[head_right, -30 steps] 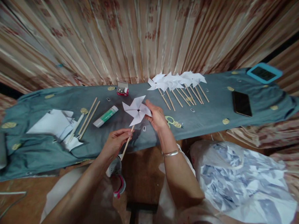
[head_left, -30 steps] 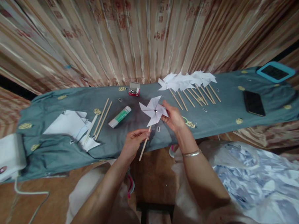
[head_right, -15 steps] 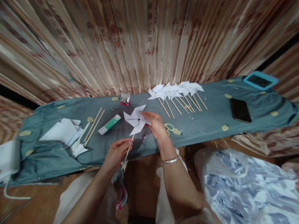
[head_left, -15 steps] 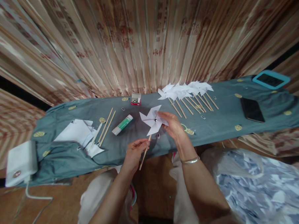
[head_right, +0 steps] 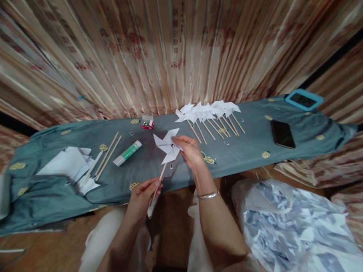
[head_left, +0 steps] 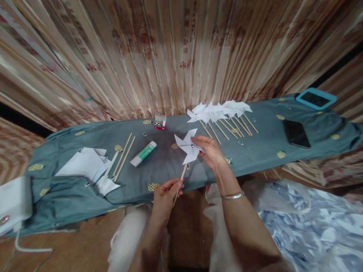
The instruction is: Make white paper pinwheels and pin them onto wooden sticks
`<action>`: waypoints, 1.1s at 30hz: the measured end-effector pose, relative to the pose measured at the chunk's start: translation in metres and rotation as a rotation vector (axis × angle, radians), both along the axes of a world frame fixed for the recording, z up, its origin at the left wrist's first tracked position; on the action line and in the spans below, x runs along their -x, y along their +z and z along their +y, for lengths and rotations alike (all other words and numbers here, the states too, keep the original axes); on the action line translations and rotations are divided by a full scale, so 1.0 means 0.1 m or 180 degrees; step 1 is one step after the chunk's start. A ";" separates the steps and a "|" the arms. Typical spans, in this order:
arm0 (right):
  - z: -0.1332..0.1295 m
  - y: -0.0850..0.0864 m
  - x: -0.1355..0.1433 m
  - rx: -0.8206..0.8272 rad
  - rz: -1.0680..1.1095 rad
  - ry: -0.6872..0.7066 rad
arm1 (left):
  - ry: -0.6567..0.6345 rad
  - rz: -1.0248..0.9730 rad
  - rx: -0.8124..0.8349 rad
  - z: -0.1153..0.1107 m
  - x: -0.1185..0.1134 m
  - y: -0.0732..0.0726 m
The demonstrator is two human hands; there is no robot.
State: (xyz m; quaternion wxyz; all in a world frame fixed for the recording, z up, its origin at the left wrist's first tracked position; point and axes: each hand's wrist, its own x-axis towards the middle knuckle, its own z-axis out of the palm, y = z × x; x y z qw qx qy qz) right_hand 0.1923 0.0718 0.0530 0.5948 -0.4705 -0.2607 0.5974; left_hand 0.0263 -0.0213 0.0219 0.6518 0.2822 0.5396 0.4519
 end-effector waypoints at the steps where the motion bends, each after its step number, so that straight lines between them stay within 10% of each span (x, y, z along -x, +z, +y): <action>1: 0.00 -0.01 -0.02 0.0013 -0.0016 -0.0035 | -0.0007 0.0033 -0.0053 0.00 -0.01 -0.01; 33: -0.07 -0.10 -0.20 0.0064 0.0198 -0.0248 | 0.0616 -0.0150 -0.0553 0.25 -0.25 -0.10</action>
